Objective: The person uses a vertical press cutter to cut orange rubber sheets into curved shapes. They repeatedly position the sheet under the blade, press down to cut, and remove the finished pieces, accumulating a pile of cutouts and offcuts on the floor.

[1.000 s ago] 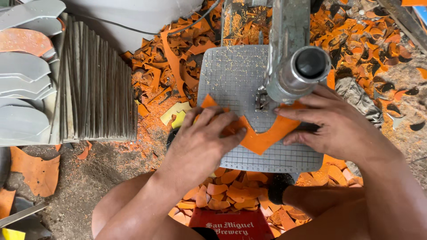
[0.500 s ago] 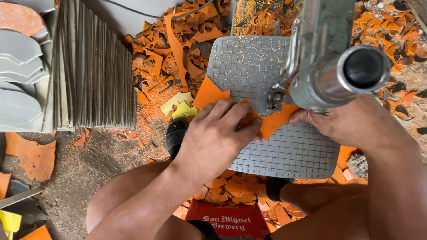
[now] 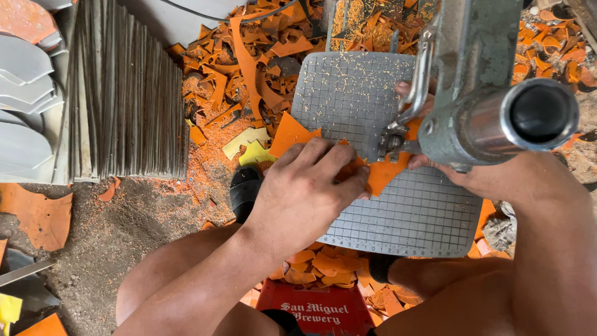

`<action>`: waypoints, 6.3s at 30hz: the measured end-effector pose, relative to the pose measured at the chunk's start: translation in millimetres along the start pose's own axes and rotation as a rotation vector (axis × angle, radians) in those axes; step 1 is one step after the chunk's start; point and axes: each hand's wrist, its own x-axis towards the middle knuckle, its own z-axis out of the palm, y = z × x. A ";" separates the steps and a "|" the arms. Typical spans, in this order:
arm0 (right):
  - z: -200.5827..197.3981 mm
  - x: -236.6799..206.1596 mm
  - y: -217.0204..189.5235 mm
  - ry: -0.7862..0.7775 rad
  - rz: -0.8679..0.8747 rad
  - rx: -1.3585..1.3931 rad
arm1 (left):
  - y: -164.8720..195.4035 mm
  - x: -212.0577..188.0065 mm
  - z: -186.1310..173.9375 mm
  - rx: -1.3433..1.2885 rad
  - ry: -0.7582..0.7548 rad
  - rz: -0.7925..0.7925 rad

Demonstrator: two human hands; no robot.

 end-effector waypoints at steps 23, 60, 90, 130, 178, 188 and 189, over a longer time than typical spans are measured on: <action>4.7 -16.8 -15.3 0.071 0.092 -0.105 | -43.3 19.4 6.2 0.171 -0.002 0.098; 18.2 -37.1 -41.8 0.417 0.006 -0.058 | -84.4 69.1 20.6 0.069 -0.011 0.093; 10.9 -93.9 -61.6 0.316 -0.020 0.129 | 39.2 -12.1 -8.1 0.055 -0.127 0.022; 27.4 -55.4 -62.3 0.470 0.046 0.091 | 36.7 -15.5 12.9 0.025 -0.119 -0.134; 21.9 -33.4 -62.4 0.488 0.145 0.128 | 24.0 2.1 21.1 0.045 -0.132 -0.144; 21.5 -31.8 -58.8 0.494 0.136 0.104 | 21.9 5.7 19.7 0.068 -0.126 -0.142; 21.3 -31.8 -58.8 0.492 0.138 0.112 | 21.7 5.7 20.2 0.074 -0.128 -0.141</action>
